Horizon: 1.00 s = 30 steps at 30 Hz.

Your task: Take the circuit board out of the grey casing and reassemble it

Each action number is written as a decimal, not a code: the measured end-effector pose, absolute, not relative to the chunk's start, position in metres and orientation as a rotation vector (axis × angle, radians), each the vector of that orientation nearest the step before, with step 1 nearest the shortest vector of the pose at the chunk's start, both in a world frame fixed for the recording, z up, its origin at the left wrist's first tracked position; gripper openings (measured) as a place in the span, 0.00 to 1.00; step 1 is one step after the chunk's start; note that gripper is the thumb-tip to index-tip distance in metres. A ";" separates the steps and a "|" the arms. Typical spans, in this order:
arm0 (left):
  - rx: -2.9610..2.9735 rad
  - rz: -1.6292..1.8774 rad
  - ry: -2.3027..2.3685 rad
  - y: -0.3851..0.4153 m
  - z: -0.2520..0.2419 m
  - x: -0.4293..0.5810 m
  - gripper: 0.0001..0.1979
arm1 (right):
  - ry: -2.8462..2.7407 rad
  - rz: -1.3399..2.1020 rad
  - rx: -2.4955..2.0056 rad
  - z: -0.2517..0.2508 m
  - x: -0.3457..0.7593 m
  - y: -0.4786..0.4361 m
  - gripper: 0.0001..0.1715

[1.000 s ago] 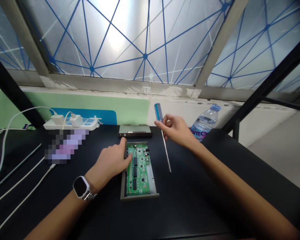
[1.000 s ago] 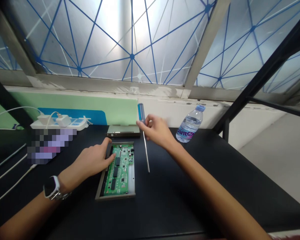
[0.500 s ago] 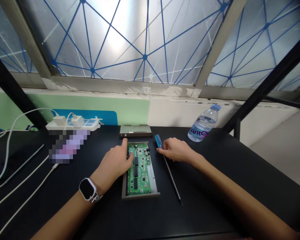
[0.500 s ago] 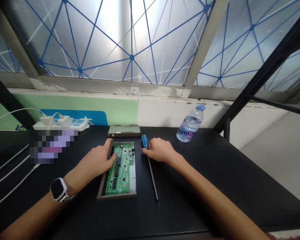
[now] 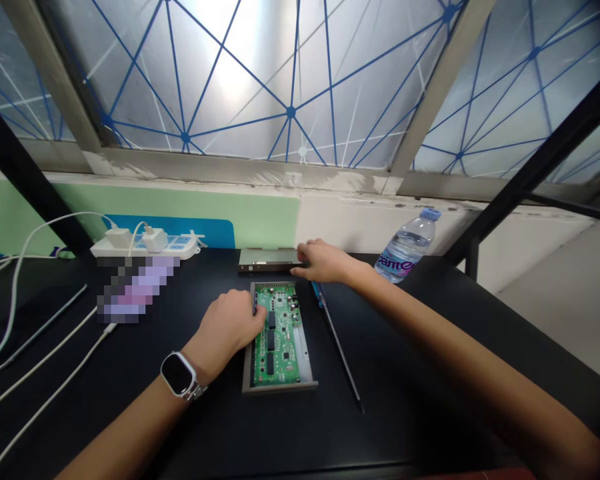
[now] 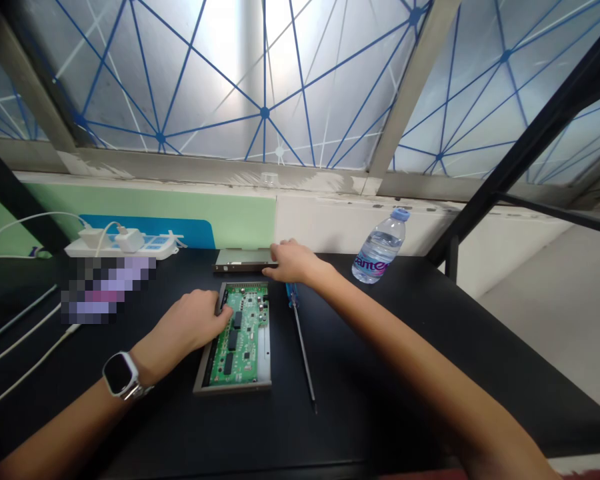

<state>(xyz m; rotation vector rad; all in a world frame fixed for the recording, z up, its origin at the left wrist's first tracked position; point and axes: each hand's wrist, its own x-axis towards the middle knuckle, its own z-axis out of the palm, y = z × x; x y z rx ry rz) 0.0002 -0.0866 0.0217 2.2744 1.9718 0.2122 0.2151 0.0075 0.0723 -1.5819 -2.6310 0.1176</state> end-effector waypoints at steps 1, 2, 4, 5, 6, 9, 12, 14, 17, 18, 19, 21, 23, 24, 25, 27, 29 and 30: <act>2.277 0.226 1.976 -0.085 0.020 0.000 0.20 | -2.656 0.130 -1.550 0.071 0.206 0.018 0.18; 2.274 0.237 1.985 -0.084 0.019 -0.001 0.19 | -2.672 0.157 -1.547 0.068 0.198 0.029 0.18; 2.258 0.246 2.008 -0.081 0.018 -0.003 0.19 | -2.691 0.243 -1.561 0.059 0.184 0.046 0.16; 2.246 0.243 2.021 -0.080 0.018 -0.004 0.19 | -2.691 0.283 -1.555 0.055 0.179 0.053 0.15; 2.233 0.236 2.037 -0.079 0.019 -0.005 0.19 | -2.684 0.313 -1.532 0.050 0.176 0.057 0.13; 2.205 0.217 2.070 -0.077 0.023 -0.005 0.19 | -2.604 0.304 -1.437 0.042 0.175 0.059 0.13; 2.219 0.210 2.079 -0.075 0.026 -0.005 0.18 | -2.443 0.169 -1.363 0.045 0.185 0.046 0.16; 2.245 0.216 2.085 -0.074 0.028 -0.004 0.18 | -2.322 0.105 -1.322 0.053 0.194 0.033 0.15; 2.246 0.242 2.116 -0.074 0.034 -0.004 0.17 | -1.919 0.176 -1.160 0.067 0.207 0.009 0.14; 2.229 0.264 2.127 -0.074 0.036 -0.005 0.17 | -1.779 0.260 -1.116 0.071 0.212 0.001 0.15; 2.210 0.297 2.138 -0.075 0.039 -0.005 0.17 | -1.673 0.354 -1.075 0.074 0.217 -0.006 0.16; 2.172 0.388 2.143 -0.074 0.043 -0.007 0.17 | -1.508 0.514 -1.053 0.076 0.226 -0.017 0.19; 2.146 0.495 2.128 -0.074 0.045 -0.010 0.16 | -1.393 0.727 -1.029 0.072 0.235 -0.024 0.20; 2.135 0.546 2.116 -0.073 0.045 -0.012 0.15 | -1.333 0.834 -1.018 0.068 0.238 -0.027 0.20; 2.121 0.593 2.101 -0.073 0.045 -0.013 0.15 | -1.273 0.942 -1.018 0.063 0.241 -0.030 0.20; 2.070 0.676 2.067 -0.071 0.044 -0.016 0.12 | -1.142 1.107 -1.035 0.052 0.243 -0.035 0.21; 1.987 0.748 2.014 -0.070 0.042 -0.018 0.09 | -1.053 1.222 -1.046 0.043 0.241 -0.041 0.25; 1.940 0.785 1.978 -0.069 0.041 -0.020 0.10 | -1.032 1.262 -1.053 0.039 0.240 -0.044 0.27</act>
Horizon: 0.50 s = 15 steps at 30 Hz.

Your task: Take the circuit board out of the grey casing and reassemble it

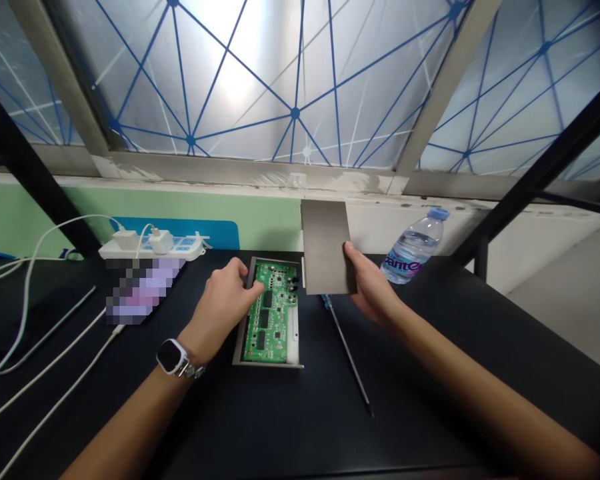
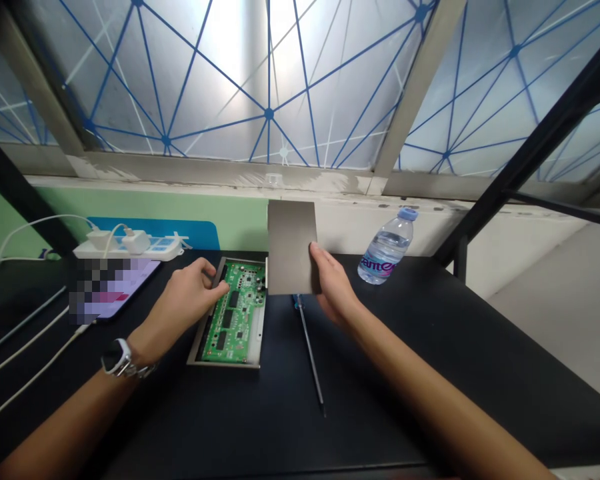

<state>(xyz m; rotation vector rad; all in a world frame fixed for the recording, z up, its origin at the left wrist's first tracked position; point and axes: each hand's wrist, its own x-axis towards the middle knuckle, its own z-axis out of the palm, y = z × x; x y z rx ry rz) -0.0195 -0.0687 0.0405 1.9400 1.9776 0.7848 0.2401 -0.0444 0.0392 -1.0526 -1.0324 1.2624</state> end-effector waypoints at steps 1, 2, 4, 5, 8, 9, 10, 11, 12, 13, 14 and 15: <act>1.896 0.822 1.938 -0.067 0.039 -0.021 0.15 | -1.020 1.299 -1.065 0.037 0.238 -0.048 0.29; 1.859 0.859 1.898 -0.066 0.038 -0.023 0.21 | -1.006 1.331 -1.081 0.035 0.237 -0.052 0.31; 1.805 0.914 1.827 -0.062 0.036 -0.027 0.29 | -0.972 1.389 -1.114 0.033 0.234 -0.060 0.32; 1.781 0.934 1.794 -0.059 0.035 -0.029 0.30 | -0.958 1.411 -1.123 0.033 0.233 -0.064 0.32; 1.668 0.986 1.641 -0.055 0.034 -0.033 0.25 | -0.942 1.453 -1.150 0.032 0.231 -0.073 0.32; 1.610 1.004 1.568 -0.055 0.034 -0.034 0.23 | -0.943 1.463 -1.159 0.031 0.229 -0.076 0.32; 1.545 1.022 1.495 -0.055 0.035 -0.033 0.21 | -0.947 1.469 -1.166 0.030 0.228 -0.079 0.32; 1.479 1.040 1.430 -0.056 0.036 -0.032 0.20 | -0.955 1.477 -1.165 0.029 0.225 -0.081 0.31; 1.420 1.058 1.377 -0.058 0.037 -0.030 0.20 | -0.965 1.485 -1.160 0.028 0.223 -0.084 0.31; 1.372 1.073 1.334 -0.060 0.038 -0.028 0.20 | -0.976 1.488 -1.150 0.027 0.221 -0.086 0.30; 1.336 1.087 1.296 -0.062 0.039 -0.026 0.21 | -0.987 1.491 -1.139 0.026 0.219 -0.088 0.29; 1.310 1.097 1.258 -0.064 0.040 -0.023 0.21 | -0.996 1.488 -1.130 0.025 0.216 -0.089 0.28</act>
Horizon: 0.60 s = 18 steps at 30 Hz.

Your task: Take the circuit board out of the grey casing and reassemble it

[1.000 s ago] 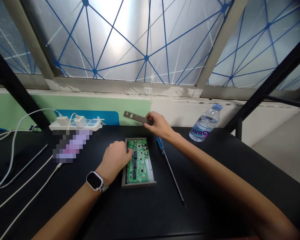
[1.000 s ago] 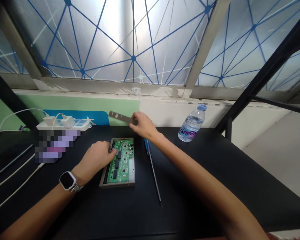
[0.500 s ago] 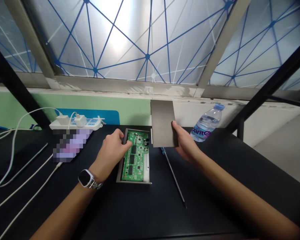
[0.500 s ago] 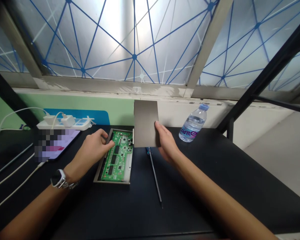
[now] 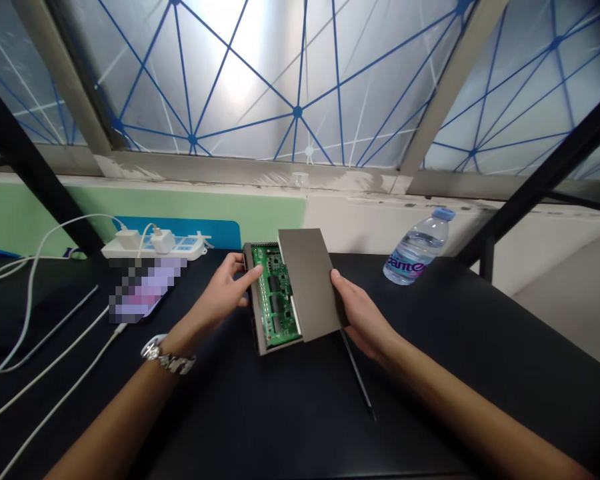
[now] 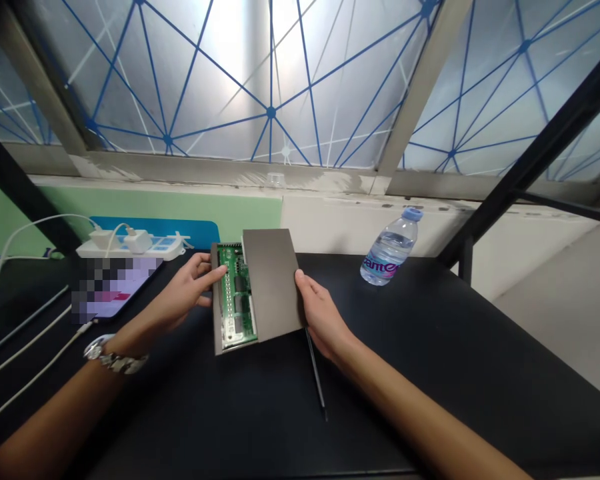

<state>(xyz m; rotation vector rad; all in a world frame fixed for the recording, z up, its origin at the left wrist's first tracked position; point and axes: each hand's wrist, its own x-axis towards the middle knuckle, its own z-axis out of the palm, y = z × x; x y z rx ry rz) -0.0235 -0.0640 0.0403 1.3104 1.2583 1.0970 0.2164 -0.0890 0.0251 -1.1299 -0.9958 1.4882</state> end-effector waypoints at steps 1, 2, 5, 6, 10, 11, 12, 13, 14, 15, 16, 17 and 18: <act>1.293 1.102 1.218 -0.066 0.041 -0.021 0.21 | -1.005 1.485 -1.124 0.024 0.215 -0.090 0.28; 1.278 1.104 1.181 -0.067 0.041 -0.019 0.21 | -1.011 1.483 -1.122 0.023 0.213 -0.091 0.27; 1.234 1.117 1.086 -0.069 0.038 -0.014 0.22 | -1.023 1.489 -1.131 0.020 0.210 -0.092 0.26; 1.224 1.122 1.061 -0.069 0.037 -0.013 0.23 | -1.027 1.494 -1.130 0.019 0.209 -0.092 0.26; 1.231 1.144 1.011 -0.070 0.033 -0.009 0.22 | -1.070 1.486 -1.107 0.017 0.208 -0.094 0.25; 1.236 1.147 1.007 -0.070 0.033 -0.008 0.22 | -1.081 1.482 -1.103 0.016 0.208 -0.094 0.25; 1.239 1.149 1.001 -0.070 0.033 -0.008 0.21 | -1.091 1.481 -1.098 0.015 0.207 -0.094 0.24; 1.239 1.151 0.994 -0.070 0.033 -0.007 0.21 | -1.097 1.481 -1.094 0.015 0.207 -0.094 0.24; 1.237 1.154 0.987 -0.070 0.033 -0.007 0.21 | -1.100 1.480 -1.090 0.014 0.207 -0.094 0.24; 1.234 1.156 0.980 -0.071 0.033 -0.007 0.21 | -1.103 1.477 -1.087 0.013 0.207 -0.094 0.24; 1.230 1.158 0.976 -0.071 0.033 -0.006 0.21 | -1.106 1.472 -1.087 0.012 0.206 -0.095 0.24; 1.229 1.157 0.973 -0.071 0.033 -0.006 0.22 | -1.110 1.467 -1.089 0.012 0.206 -0.095 0.24; 1.228 1.156 0.971 -0.072 0.033 -0.006 0.22 | -1.116 1.462 -1.094 0.011 0.205 -0.095 0.24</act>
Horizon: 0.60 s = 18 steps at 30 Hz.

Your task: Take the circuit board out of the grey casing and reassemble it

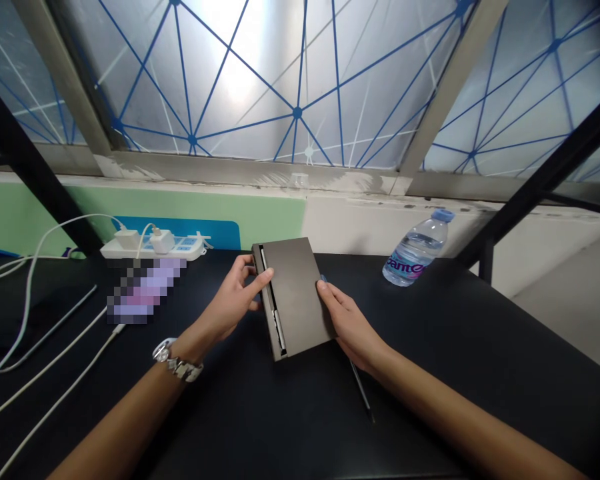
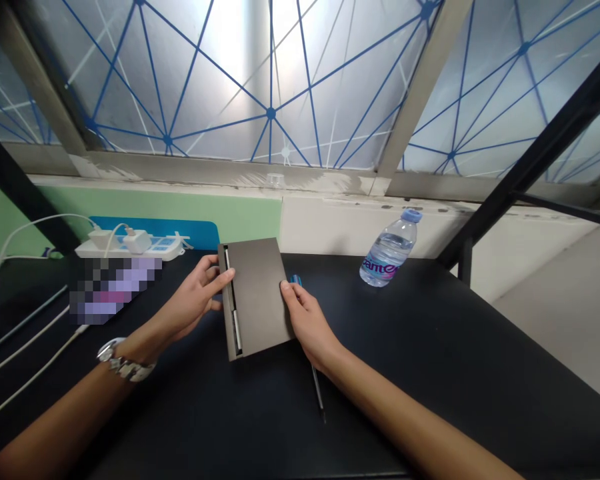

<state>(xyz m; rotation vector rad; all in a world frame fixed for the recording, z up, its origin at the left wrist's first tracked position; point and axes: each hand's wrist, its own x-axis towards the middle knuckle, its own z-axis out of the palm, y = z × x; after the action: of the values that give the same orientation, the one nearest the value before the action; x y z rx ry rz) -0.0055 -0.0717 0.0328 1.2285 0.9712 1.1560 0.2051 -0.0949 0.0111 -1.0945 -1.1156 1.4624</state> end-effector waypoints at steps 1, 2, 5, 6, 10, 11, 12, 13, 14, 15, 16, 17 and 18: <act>1.227 1.153 0.969 -0.072 0.032 -0.005 0.22 | -1.121 1.461 -1.102 0.011 0.205 -0.095 0.25; 1.226 1.149 0.966 -0.072 0.032 -0.005 0.22 | -1.128 1.461 -1.108 0.011 0.204 -0.096 0.25; 1.218 1.140 0.957 -0.072 0.029 -0.004 0.23 | -1.142 1.462 -1.118 0.012 0.203 -0.097 0.26; 1.215 1.138 0.952 -0.072 0.028 -0.003 0.23 | -1.142 1.465 -1.120 0.014 0.204 -0.098 0.26; 1.208 1.158 0.932 -0.071 0.028 -0.005 0.24 | -1.193 1.642 -1.051 0.026 0.211 -0.102 0.31; 1.213 1.155 0.927 -0.070 0.030 -0.007 0.24 | -1.236 1.730 -0.988 0.029 0.213 -0.103 0.36; 1.230 1.139 0.925 -0.069 0.032 -0.010 0.24 | -1.269 1.791 -0.926 0.032 0.214 -0.104 0.42; 1.263 1.121 0.935 -0.068 0.035 -0.015 0.24 | -1.293 1.822 -0.876 0.035 0.216 -0.105 0.45; 1.318 1.092 0.959 -0.065 0.037 -0.021 0.24 | -1.312 1.821 -0.844 0.037 0.216 -0.106 0.47; 1.406 1.060 1.007 -0.063 0.040 -0.029 0.24 | -1.326 1.792 -0.831 0.038 0.216 -0.106 0.48; 1.520 1.070 1.099 -0.059 0.042 -0.039 0.23 | -1.340 1.748 -0.830 0.039 0.216 -0.105 0.48; 1.665 1.047 1.199 -0.056 0.044 -0.050 0.22 | -1.358 1.694 -0.837 0.040 0.216 -0.104 0.48; 1.820 1.045 1.333 -0.052 0.044 -0.062 0.21 | -1.378 1.637 -0.849 0.041 0.216 -0.103 0.48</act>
<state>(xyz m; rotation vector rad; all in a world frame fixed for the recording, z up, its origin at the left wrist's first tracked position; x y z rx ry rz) -0.0623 -0.0516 0.0439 1.8203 1.3334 1.0454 0.2156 -0.1033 0.0405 -0.8486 -1.3780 1.6372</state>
